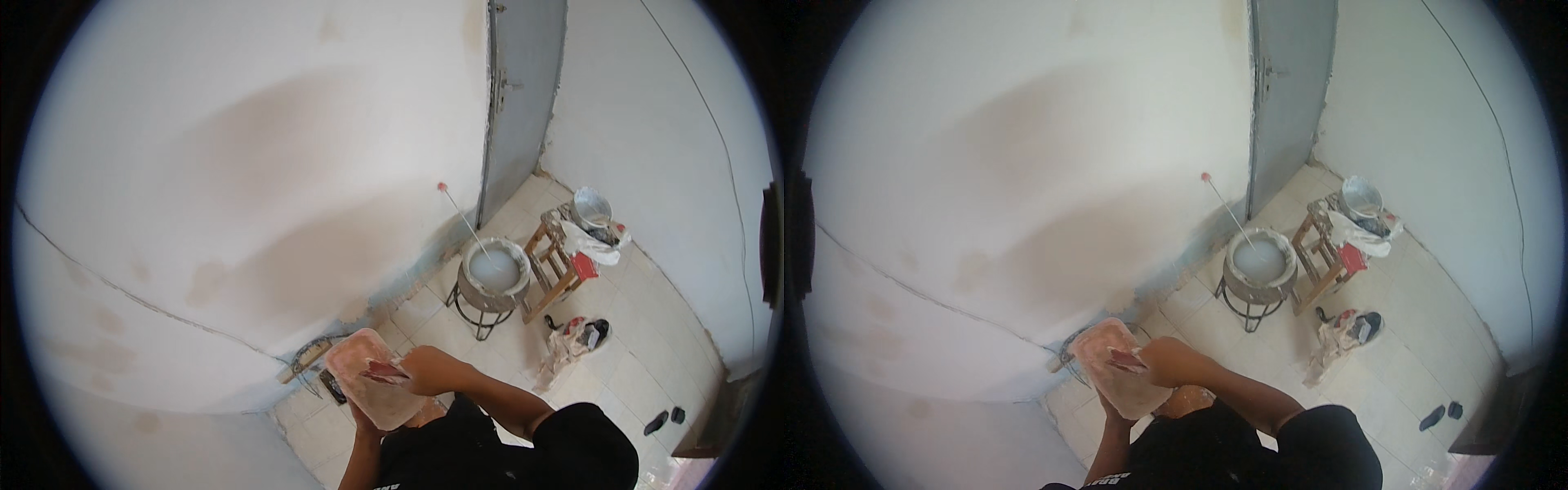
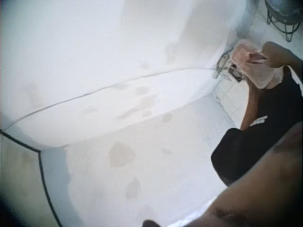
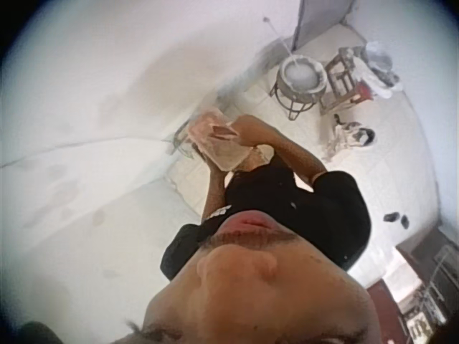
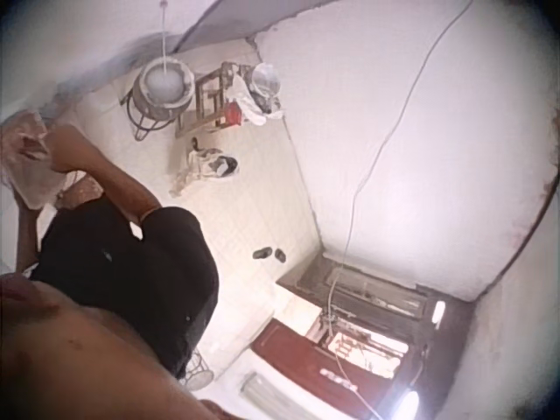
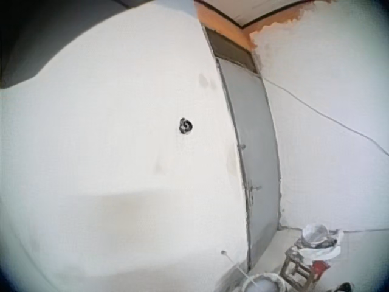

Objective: The person applies plaster to a wall and ceiling using a putty knife and a plastic container, then mixes more plaster by adding water to the container and stirring it.

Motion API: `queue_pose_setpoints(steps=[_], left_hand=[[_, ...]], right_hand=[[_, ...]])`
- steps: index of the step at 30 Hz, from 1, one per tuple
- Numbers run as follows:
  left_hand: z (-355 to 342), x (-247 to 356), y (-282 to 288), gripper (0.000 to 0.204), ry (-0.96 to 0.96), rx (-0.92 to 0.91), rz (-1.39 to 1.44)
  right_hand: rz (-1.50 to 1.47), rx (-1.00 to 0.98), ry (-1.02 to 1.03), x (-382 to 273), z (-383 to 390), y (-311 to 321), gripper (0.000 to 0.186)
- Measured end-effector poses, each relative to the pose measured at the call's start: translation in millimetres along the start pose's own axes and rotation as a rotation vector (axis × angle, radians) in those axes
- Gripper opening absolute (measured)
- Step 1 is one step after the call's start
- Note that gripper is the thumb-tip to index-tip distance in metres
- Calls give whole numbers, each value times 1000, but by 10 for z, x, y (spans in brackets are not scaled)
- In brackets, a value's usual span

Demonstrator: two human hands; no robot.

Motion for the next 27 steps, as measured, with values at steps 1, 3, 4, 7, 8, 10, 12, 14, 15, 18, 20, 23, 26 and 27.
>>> queue_pose_setpoints(steps=[1, 3, 4, 7, 8, 10, 12, 14, 15, 18, 20, 23, 26, 27], left_hand=[[-73, -56, -100, 76, 18, 1, -54], [-226, -75, -308, 76, 24, -5, -126], [-279, -77, -407, 76, 53, 51, -148], [-441, -71, -733, 74, 55, 66, -150], [-492, -69, -758, 73, 39, 60, -118], [-735, -66, -619, 71, 8, 15, -22], [-903, -14, -627, 65, -1, 16, 71], [-1037, 106, -714, 67, 5, -53, 92], [-1118, 188, -779, 66, -70, -80, 44], [-1392, 448, -860, 67, -215, -152, -64], [-1557, 559, -836, 69, -267, -188, -126], [-1850, 681, -897, 69, -234, -181, -155], [-2028, 742, -967, 69, -207, -158, -175], [-2100, 753, -1009, 69, -194, -156, -186]], right_hand=[[7, 8, 16, 95, 74, 109, 21], [1, 102, 39, 281, 157, 284, 22], [1, 114, 49, 369, 162, 319, 22], [-54, 244, 44, 597, 152, 466, 23], [-164, 328, 50, 644, 128, 519, 24], [-266, 418, 61, 638, 45, 741, 25], [-451, 443, -94, 573, 4, 988, 30], [-522, 502, -66, 604, -147, 1090, 32], [-601, 550, -32, 606, -225, 1150, 35], [-379, 670, 123, 748, -536, 1151, 30], [-286, 665, 188, 919, -763, 1140, 30], [-428, 613, 137, 864, -1023, 1335, 32], [-627, 585, 40, 869, -1164, 1410, 36], [-679, 514, -17, 801, -1132, 1480, 36]])
Point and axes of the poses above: each hand's wrist, its own z-axis away from the middle knuckle, its own y-axis out of the back of the hand, x = y × z, the point moved 2 cm from there along -z, towards the middle knuckle, and after that the axes turned 2 degrees about z, right-handed, at the moved point
